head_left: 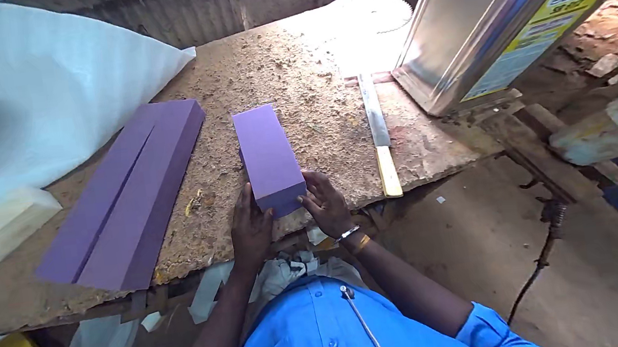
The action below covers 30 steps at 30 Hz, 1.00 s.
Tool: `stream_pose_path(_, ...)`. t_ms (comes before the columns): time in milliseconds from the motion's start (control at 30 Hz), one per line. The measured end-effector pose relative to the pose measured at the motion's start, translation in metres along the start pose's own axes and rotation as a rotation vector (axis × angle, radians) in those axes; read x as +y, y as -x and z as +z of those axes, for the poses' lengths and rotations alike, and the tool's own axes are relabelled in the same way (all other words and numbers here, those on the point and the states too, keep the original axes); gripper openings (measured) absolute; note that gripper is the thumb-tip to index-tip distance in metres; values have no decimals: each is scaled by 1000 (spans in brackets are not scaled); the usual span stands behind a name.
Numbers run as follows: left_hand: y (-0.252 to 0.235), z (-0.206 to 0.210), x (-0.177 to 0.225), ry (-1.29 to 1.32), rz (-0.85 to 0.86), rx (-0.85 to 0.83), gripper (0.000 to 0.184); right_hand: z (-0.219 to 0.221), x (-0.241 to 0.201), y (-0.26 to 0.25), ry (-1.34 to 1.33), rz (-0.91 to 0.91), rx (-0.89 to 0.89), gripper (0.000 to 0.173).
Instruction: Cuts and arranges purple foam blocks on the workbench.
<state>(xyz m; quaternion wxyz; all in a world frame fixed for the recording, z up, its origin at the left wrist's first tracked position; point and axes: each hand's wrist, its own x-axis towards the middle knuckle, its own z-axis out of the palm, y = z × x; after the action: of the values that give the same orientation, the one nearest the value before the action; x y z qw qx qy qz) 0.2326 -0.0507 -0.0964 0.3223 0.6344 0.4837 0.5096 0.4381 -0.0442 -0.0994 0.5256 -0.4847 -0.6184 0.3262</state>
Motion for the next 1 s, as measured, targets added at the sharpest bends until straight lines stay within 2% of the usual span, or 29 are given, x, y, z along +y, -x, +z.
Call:
stream_pose_path(233, 2, 9, -3, -23, -30, 48, 74, -2, 4, -2, -21, 45, -43, 58)
stream_pose_path(500, 21, 2, 7, -208, 36, 112, 66, 10, -10, 21, -86, 105, 46, 53)
stream_pose_path(667, 30, -6, -1, -261, 13, 94, 66, 23, 5, 25, -214, 27, 46, 53)
stream_pose_path(767, 27, -1, 8, -259, -38, 50, 62, 14, 6, 26, -216, 80, 44, 56)
stream_pose_path(833, 28, -9, 15, -254, -110, -2, 60, 14, -1, 26, -143, 119, 26, 60)
stream_pose_path(900, 27, -26, 21, -208, -146, -125, 65, 12, -6, 27, -129, 138, -11, 65)
stream_pose_path(933, 25, -37, 23, -188, -118, -170, 69, 9, -7, 27, -136, 131, -32, 69)
stream_pose_path(1000, 22, -73, 26, -234, 42, -156, 66, 0, -1, 28, -72, 73, -76, 81)
